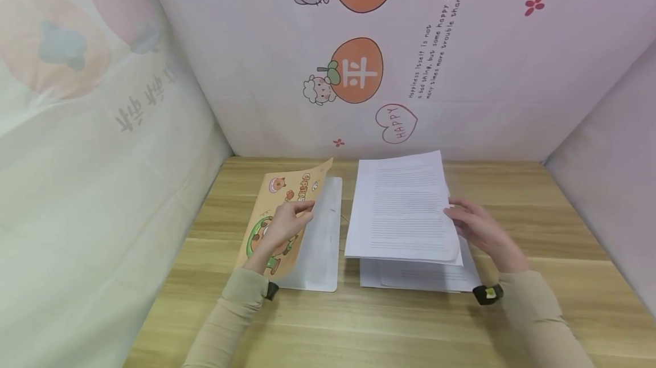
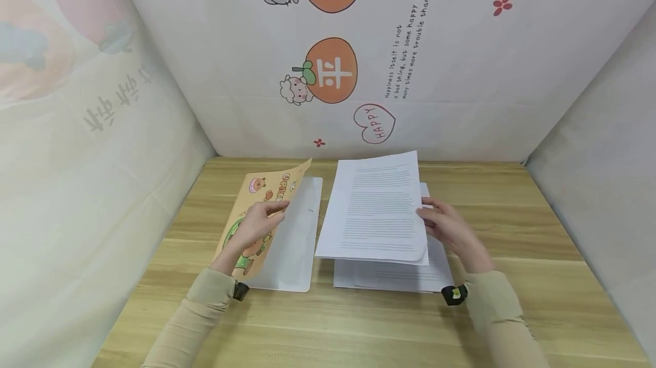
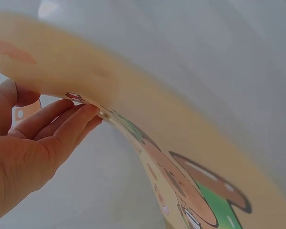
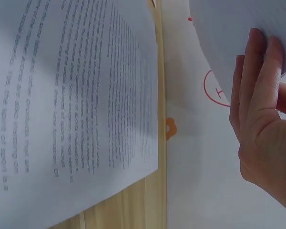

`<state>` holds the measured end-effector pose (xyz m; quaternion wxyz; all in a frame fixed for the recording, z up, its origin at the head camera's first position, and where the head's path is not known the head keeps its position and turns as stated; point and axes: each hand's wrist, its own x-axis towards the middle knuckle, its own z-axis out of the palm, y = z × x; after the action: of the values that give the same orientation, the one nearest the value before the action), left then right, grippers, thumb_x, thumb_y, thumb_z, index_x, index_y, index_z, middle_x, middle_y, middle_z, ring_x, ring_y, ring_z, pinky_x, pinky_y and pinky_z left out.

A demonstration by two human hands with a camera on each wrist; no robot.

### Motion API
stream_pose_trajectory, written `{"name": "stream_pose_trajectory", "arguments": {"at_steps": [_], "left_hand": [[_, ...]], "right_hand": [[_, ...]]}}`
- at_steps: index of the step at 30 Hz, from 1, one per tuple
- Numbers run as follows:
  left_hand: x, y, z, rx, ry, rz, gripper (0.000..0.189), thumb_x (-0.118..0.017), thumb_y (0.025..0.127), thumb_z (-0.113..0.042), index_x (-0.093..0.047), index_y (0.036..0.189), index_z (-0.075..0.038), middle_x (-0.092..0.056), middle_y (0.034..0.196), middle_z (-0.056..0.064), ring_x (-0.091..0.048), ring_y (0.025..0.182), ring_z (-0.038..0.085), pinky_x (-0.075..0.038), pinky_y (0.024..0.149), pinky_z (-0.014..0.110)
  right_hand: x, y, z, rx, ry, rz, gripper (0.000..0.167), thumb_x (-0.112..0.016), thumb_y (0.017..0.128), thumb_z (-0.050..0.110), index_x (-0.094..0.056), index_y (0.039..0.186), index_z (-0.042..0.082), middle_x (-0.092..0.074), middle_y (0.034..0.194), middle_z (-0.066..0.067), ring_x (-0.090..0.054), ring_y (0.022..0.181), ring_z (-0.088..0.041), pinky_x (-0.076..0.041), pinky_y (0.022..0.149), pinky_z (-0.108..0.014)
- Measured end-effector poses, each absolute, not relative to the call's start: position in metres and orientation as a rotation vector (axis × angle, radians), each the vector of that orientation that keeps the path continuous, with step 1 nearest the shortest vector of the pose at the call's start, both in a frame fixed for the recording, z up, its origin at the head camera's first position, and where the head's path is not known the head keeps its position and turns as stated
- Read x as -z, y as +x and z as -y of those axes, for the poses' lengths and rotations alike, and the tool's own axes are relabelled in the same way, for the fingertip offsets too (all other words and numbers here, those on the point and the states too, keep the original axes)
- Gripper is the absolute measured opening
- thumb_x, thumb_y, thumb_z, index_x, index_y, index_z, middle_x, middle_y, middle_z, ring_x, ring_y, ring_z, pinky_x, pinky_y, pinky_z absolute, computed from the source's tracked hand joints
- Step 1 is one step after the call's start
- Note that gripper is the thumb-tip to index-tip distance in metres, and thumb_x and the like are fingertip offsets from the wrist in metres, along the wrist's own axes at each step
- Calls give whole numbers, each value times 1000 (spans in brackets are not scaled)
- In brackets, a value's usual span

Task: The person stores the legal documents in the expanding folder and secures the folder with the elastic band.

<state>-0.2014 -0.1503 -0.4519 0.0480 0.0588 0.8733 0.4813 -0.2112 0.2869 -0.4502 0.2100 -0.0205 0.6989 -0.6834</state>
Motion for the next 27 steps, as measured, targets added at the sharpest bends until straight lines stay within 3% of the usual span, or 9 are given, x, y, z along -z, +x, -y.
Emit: {"name": "stream_pose_trajectory", "arguments": {"at_steps": [4, 7, 11, 19, 27], "left_hand": [[452, -201, 151, -1474, 180, -2667, 43, -54, 91, -12, -63, 132, -4, -66, 132, 13, -63, 93, 21, -42, 60, 21], [451, -201, 151, -1477, 181, -2672, 42, -54, 91, -13, -63, 132, -4, -66, 133, 13, -65, 113, 22, -48, 76, 23], [450, -200, 152, -1484, 176, -2671, 42, -55, 92, -14, -62, 132, -4, -66, 133, 13, -60, 128, 27, -49, 81, 25], [450, -200, 153, -1498, 157, -2667, 43, -55, 91, -13, -62, 132, -5, -66, 133, 11, -59, 130, 27, -53, 93, 32], [448, -200, 154, -1518, 177, -2661, 43, -54, 91, -11, -61, 132, -1, -65, 134, 14, -58, 130, 28, -46, 78, 25]], "right_hand": [[450, -213, -281, 1880, -74, -1960, 74, -50, 102, 18, -5, 153, -11, -67, 101, 17, -66, 94, 2, -55, 82, -17], [452, -214, -277, 1875, -94, -1962, 72, -50, 102, 17, -7, 153, -11, -66, 102, 18, -65, 94, 2, -54, 82, -17], [454, -216, -271, 1882, -116, -1965, 67, -50, 102, 14, -12, 151, -12, -66, 102, 17, -65, 93, 2, -54, 81, -17], [455, -218, -252, 1979, -124, -1843, 48, -49, 101, 8, -27, 142, -7, -70, 100, 13, -68, 90, -1, -56, 79, -18], [457, -222, -234, 1956, -142, -1855, 48, -50, 101, 8, -30, 141, -8, -69, 99, 13, -68, 89, 0, -55, 80, -17]]}}
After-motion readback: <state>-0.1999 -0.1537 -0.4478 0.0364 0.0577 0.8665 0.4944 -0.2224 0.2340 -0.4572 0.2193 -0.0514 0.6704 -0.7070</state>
